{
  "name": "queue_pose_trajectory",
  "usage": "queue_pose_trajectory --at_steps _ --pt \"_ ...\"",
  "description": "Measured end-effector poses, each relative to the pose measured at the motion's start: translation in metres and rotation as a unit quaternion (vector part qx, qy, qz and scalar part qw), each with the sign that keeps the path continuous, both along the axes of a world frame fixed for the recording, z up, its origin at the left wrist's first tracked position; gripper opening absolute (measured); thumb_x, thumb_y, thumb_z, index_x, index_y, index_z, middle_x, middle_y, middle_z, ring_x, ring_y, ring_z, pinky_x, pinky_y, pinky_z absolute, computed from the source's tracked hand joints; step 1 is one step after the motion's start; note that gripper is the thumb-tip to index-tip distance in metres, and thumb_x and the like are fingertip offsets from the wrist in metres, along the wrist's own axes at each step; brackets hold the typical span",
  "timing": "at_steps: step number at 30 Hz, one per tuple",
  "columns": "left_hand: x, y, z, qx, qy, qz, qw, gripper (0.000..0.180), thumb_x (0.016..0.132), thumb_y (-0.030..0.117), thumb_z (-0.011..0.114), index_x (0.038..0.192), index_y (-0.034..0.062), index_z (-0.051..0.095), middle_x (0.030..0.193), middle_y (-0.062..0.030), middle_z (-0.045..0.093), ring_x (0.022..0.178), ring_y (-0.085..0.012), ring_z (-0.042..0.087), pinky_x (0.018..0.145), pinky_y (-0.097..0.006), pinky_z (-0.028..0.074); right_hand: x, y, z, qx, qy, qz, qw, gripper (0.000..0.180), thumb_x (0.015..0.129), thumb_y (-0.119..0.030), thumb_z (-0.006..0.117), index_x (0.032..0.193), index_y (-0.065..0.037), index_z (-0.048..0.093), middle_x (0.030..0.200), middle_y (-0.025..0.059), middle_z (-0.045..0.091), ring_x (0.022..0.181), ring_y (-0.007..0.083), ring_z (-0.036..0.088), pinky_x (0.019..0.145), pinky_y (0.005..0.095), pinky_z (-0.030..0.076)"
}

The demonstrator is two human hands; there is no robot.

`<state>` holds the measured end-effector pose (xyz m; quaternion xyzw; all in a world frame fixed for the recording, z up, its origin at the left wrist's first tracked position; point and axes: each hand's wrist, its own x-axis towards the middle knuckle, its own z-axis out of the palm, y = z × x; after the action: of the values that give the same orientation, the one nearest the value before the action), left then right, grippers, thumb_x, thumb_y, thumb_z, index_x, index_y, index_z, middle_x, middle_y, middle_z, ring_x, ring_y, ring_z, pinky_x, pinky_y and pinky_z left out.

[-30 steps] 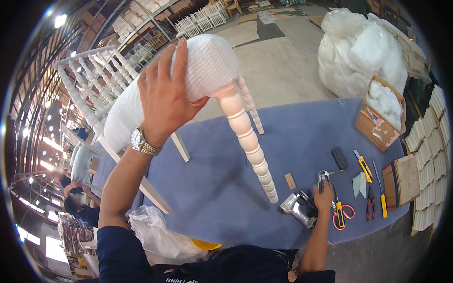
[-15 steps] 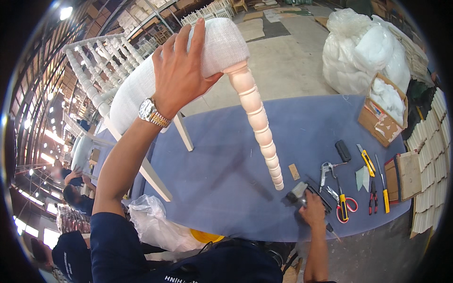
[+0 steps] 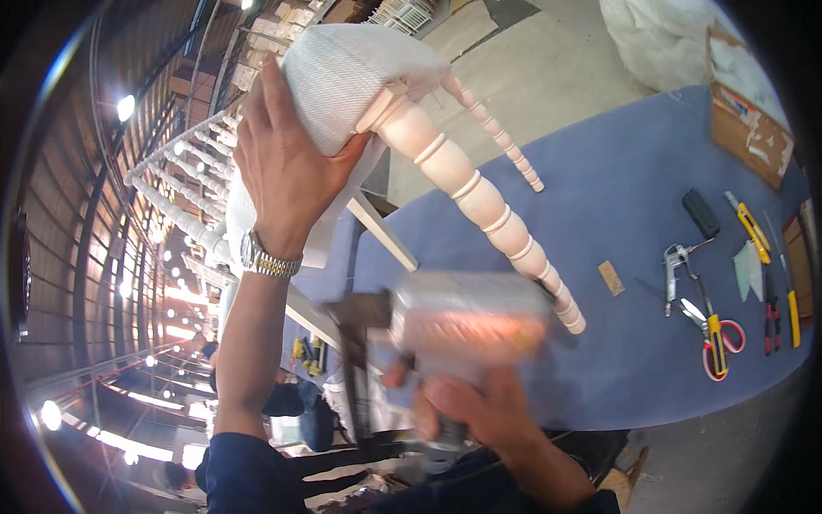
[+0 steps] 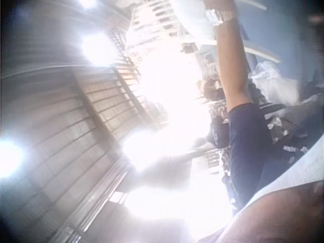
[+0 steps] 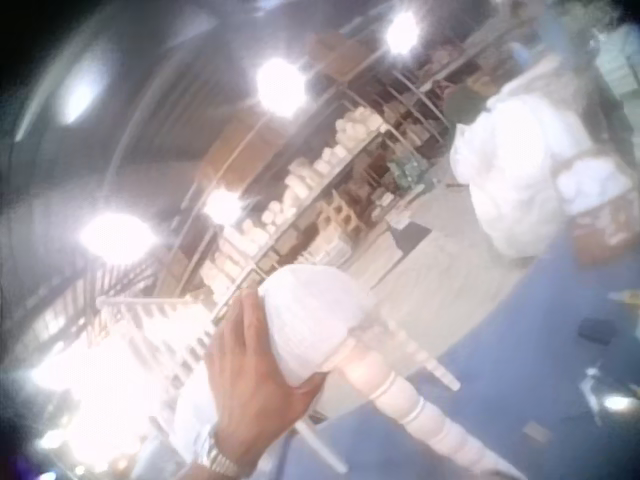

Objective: The person upholsters a chair seat by stretching white fabric over the cushion, securing it with a staple gun, trimming excess fabric with scissors, and using a screwdriver to tuck and smooth the edges. The person repeatedly adjusts the fabric and staples it in place around the perimeter of the seat.

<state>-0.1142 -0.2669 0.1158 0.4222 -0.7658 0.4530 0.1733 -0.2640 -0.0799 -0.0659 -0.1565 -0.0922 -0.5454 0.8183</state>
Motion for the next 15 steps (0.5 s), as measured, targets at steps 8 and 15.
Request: queue_pose_trajectory --at_steps 8,15 --pt "-0.014 0.015 -0.005 -0.014 -0.063 0.013 0.998 0.131 0.063 0.038 0.094 0.161 0.0012 0.014 0.144 -0.0265 0.044 0.125 -0.0459 0.049 0.103 -0.053 0.041 0.088 -0.051 0.032 0.164 -0.416 0.161 0.880 0.045 0.106 -0.033 0.053 0.141 -0.006 0.047 0.119 0.0078 0.064 0.061 0.0071 0.054 0.050 0.0239 0.049" --pt "-0.023 0.024 -0.011 -0.003 -0.002 0.095 0.996 0.131 0.063 0.037 0.095 0.161 0.0035 0.014 0.141 -0.0280 0.046 0.126 -0.0467 0.050 0.103 -0.054 0.041 0.078 -0.063 0.045 0.159 -0.430 0.118 0.881 0.040 0.107 -0.033 0.052 0.138 -0.008 0.049 0.118 0.0048 0.063 0.064 0.0068 0.053 0.053 0.0234 0.048"
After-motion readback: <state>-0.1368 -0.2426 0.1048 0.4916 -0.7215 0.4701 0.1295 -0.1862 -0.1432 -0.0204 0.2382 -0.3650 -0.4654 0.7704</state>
